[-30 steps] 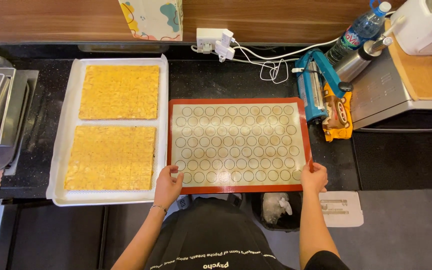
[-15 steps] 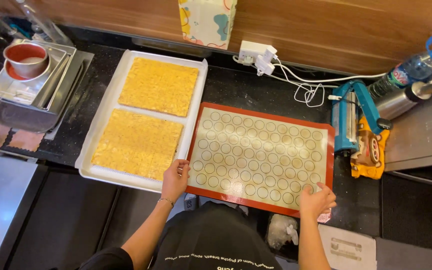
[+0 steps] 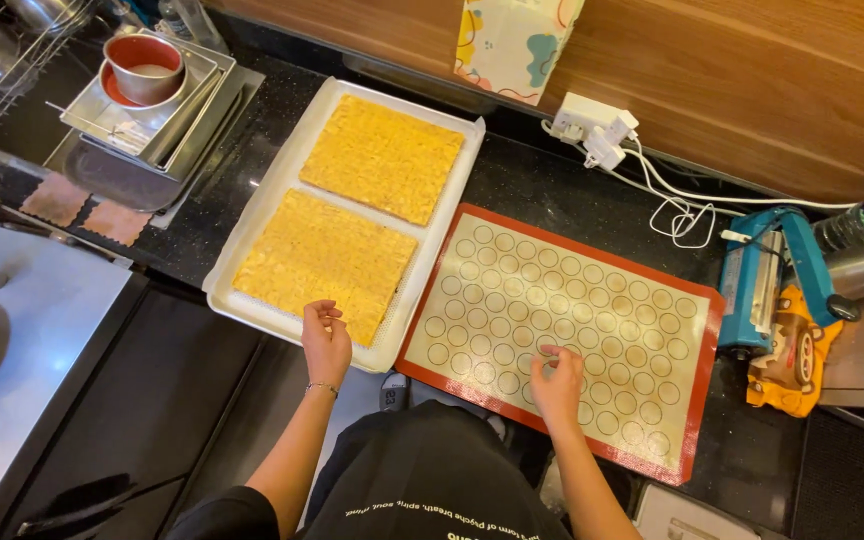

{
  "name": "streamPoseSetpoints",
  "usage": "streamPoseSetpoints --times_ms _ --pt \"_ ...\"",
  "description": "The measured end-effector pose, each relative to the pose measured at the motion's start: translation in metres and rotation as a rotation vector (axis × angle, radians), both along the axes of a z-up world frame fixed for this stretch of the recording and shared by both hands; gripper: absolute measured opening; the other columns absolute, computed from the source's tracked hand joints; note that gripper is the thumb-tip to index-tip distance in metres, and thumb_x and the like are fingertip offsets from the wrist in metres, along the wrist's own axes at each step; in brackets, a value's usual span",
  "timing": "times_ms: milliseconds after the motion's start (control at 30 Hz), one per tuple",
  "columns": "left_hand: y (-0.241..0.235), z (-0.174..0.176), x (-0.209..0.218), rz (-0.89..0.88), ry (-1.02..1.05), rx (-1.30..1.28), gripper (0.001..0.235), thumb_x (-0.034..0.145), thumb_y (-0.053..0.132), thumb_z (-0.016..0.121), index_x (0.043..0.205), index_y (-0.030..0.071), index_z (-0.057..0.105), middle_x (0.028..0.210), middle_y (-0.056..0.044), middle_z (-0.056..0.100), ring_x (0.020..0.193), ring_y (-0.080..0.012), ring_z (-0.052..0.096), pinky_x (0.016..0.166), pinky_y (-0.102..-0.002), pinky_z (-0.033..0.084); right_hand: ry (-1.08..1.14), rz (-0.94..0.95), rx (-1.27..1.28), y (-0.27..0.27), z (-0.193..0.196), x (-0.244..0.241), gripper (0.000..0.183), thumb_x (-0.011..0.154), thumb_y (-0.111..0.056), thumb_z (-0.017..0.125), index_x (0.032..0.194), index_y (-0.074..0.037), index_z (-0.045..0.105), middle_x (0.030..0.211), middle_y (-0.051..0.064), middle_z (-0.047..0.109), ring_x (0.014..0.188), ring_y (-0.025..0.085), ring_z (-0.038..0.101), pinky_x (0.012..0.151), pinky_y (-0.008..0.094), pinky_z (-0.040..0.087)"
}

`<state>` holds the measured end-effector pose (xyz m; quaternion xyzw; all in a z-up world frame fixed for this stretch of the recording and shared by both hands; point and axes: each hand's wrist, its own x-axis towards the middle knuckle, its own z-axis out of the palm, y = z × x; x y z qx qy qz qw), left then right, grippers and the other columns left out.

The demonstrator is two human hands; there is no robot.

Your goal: The person prepares the workspace, cleans a knife with a paper towel, and cuts large rectangular pastry sheets into sections.

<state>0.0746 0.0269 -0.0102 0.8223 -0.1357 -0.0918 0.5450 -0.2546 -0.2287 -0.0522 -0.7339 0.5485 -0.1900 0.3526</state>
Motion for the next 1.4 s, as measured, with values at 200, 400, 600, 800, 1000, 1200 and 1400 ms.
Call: streamPoseSetpoints --times_ms 200,400,600,800,1000,1200,1400 --pt "0.038 -0.021 0.044 0.151 -0.151 0.061 0.037 0.1 -0.012 0.07 0.133 0.004 0.064 0.111 -0.018 0.073 0.106 -0.0356 0.076 0.085 -0.045 0.064 0.03 0.03 0.076 0.002 0.006 0.013 0.028 0.105 -0.021 0.084 0.131 -0.012 0.082 0.131 0.016 0.069 0.117 0.03 0.079 0.105 0.046 0.061" --pt "0.084 -0.07 0.146 0.334 -0.449 0.489 0.05 0.091 0.017 0.084 0.138 0.013 0.067 0.131 -0.015 0.058 0.125 -0.0488 0.057 0.097 -0.068 0.054 -0.05 0.111 0.283 0.024 0.025 0.063 0.03 0.106 -0.024 0.083 0.131 -0.007 0.084 0.118 0.022 0.083 0.102 0.033 0.087 0.088 0.045 0.067" --pt "0.113 -0.062 0.215 0.256 -0.456 0.833 0.066 0.093 0.007 0.086 0.151 0.01 0.057 0.15 -0.014 0.05 0.14 -0.0442 0.049 0.113 -0.059 0.043 -0.089 0.293 0.439 0.062 -0.004 0.135 0.033 0.106 -0.029 0.084 0.132 -0.009 0.082 0.105 0.017 0.085 0.081 0.024 0.085 0.079 0.04 0.068" --pt "0.14 -0.1 0.271 0.029 -0.316 1.036 0.043 0.113 0.042 0.075 0.15 0.019 0.073 0.148 -0.011 0.071 0.139 -0.041 0.065 0.118 -0.064 0.043 0.127 0.369 0.436 0.099 0.037 0.2 0.048 0.109 -0.04 0.077 0.14 -0.003 0.074 0.118 0.025 0.086 0.112 0.041 0.087 0.097 0.053 0.069" --pt "0.149 -0.115 0.315 -0.052 -0.347 1.038 0.029 0.12 0.04 0.075 0.14 0.022 0.086 0.125 -0.008 0.082 0.119 -0.0379 0.081 0.103 -0.058 0.055 0.18 0.319 0.443 0.11 0.034 0.226 0.05 0.108 -0.042 0.072 0.132 0.002 0.071 0.103 0.021 0.088 0.1 0.041 0.088 0.091 0.055 0.07" --pt "0.149 -0.101 0.33 -0.183 -0.36 0.944 0.039 0.11 0.027 0.087 0.145 0.009 0.089 0.123 -0.02 0.088 0.117 -0.0437 0.084 0.101 -0.055 0.066 0.198 0.32 0.473 0.115 0.06 0.236 0.034 0.11 -0.027 0.065 0.128 0.002 0.067 0.084 0.021 0.083 0.072 0.039 0.085 0.095 0.057 0.07" --pt "0.149 -0.09 0.342 -0.258 -0.266 0.819 0.046 0.102 0.007 0.074 0.147 0.004 0.085 0.12 -0.036 0.086 0.114 -0.0593 0.077 0.108 -0.06 0.059 0.281 0.224 0.71 0.117 0.093 0.247 0.033 0.12 -0.015 0.052 0.148 0.002 0.051 0.125 0.024 0.072 0.078 0.033 0.083 0.061 0.04 0.072"
